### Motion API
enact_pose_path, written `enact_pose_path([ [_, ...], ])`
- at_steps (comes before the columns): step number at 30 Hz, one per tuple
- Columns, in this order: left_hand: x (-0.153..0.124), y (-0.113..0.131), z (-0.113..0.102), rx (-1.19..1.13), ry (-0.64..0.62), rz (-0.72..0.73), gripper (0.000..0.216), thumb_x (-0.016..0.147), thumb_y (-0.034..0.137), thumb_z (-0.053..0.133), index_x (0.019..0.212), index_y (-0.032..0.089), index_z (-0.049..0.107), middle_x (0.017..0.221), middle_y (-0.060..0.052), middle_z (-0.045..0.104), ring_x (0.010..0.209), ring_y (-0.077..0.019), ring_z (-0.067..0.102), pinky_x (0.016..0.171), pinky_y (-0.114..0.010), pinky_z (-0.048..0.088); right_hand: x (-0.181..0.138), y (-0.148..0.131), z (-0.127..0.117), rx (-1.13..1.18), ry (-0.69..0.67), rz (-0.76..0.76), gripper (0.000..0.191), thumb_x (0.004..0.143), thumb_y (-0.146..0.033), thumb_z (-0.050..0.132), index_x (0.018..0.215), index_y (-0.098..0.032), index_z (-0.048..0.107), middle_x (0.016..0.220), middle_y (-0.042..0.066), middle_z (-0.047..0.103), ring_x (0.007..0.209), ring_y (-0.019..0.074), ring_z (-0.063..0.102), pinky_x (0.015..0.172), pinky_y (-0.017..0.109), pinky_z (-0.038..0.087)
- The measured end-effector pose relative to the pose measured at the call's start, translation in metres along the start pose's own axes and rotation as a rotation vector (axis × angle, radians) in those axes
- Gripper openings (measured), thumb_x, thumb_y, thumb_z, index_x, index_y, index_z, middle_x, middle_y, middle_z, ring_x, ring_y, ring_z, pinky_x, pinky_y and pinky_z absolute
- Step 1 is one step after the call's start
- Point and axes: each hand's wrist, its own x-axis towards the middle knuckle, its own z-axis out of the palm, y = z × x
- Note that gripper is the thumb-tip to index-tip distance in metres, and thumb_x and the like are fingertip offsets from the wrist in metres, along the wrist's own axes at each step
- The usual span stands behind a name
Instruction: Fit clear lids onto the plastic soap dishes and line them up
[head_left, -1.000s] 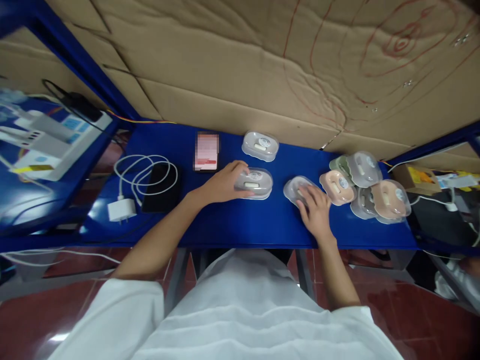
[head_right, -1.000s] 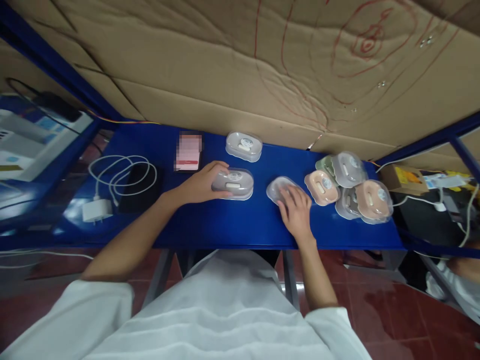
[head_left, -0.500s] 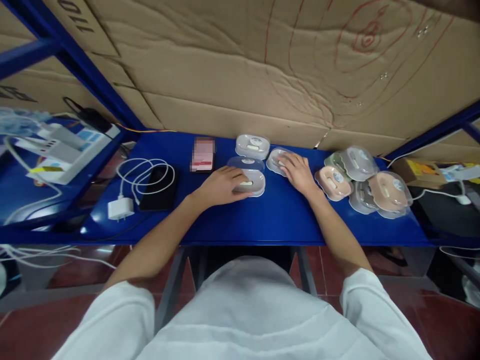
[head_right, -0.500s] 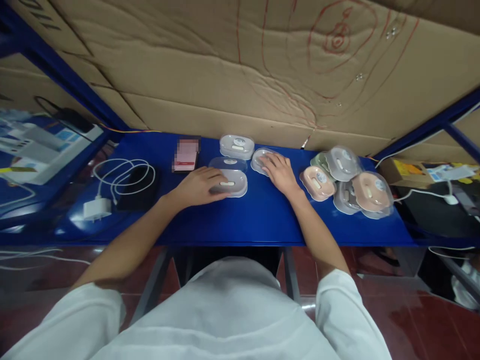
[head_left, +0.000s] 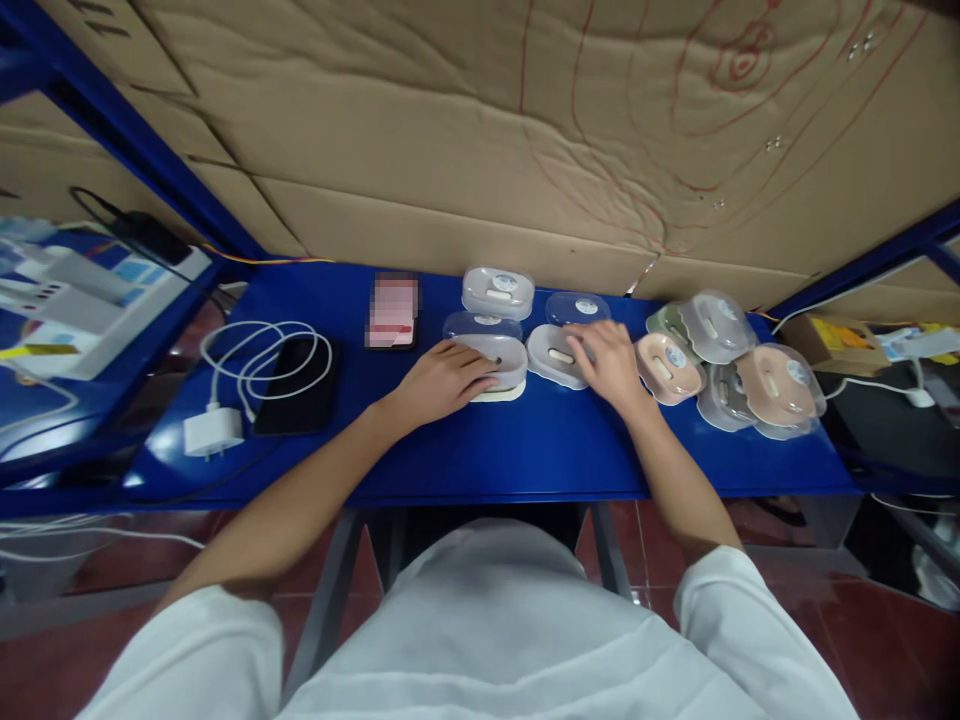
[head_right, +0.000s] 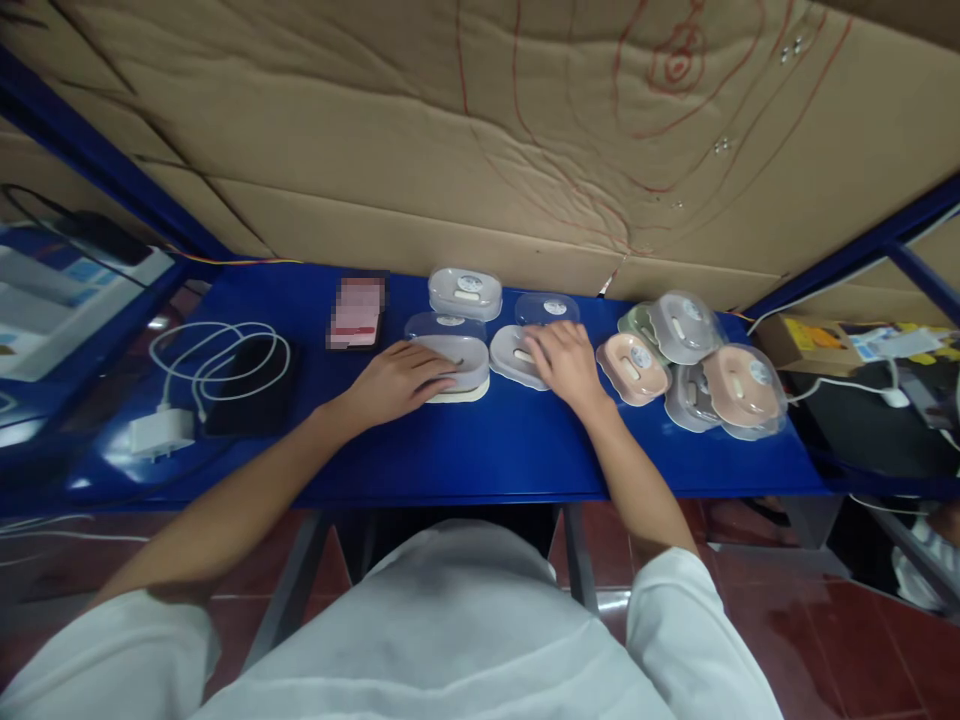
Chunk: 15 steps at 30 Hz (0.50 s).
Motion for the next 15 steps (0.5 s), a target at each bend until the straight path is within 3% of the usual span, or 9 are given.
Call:
enact_pose_path([
  [3, 0.000, 0.000, 0.003, 0.013, 0.082, 0.003, 0.033, 0.113, 0.041, 0.051, 0.118, 0.021, 0.077, 0.111, -0.010, 0.083, 0.107, -0.0279, 0.076, 0.098, -0.045, 0.054, -0.007, -0.017, -0.004, -0.068, -0.168, -0.074, 0.050, 0.110, -0.058, 0.054, 0.133, -0.019, 0.075, 0.132, 0.015, 0.077, 0.118, 0.0345, 0.070, 0.099, 0.048, 0.049],
  [7, -0.001, 0.000, 0.004, -0.007, 0.146, 0.056, 0.029, 0.113, 0.035, 0.054, 0.121, 0.020, 0.076, 0.114, -0.009, 0.083, 0.109, -0.0260, 0.074, 0.100, -0.044, 0.053, -0.008, -0.020, -0.006, -0.047, -0.290, -0.084, 0.047, 0.112, -0.050, 0.054, 0.140, -0.017, 0.071, 0.141, 0.016, 0.074, 0.127, 0.0346, 0.069, 0.103, 0.048, 0.049],
  [12, -0.002, 0.003, 0.006, 0.021, 0.060, 0.159, 0.024, 0.112, 0.030, 0.056, 0.123, 0.022, 0.076, 0.122, -0.008, 0.080, 0.112, -0.0251, 0.072, 0.107, -0.045, 0.050, -0.004, -0.002, -0.019, 0.114, -0.279, -0.048, 0.046, 0.116, -0.047, 0.043, 0.145, -0.022, 0.067, 0.143, 0.011, 0.075, 0.129, 0.0301, 0.071, 0.105, 0.045, 0.051],
  [15, -0.002, 0.006, 0.007, 0.014, 0.053, 0.205, 0.023, 0.109, 0.025, 0.058, 0.125, 0.022, 0.074, 0.124, -0.009, 0.079, 0.112, -0.0257, 0.071, 0.109, -0.047, 0.049, -0.004, 0.007, -0.025, 0.092, -0.180, 0.018, 0.044, 0.115, -0.040, 0.041, 0.150, -0.023, 0.063, 0.140, 0.011, 0.076, 0.122, 0.0306, 0.073, 0.108, 0.049, 0.050],
])
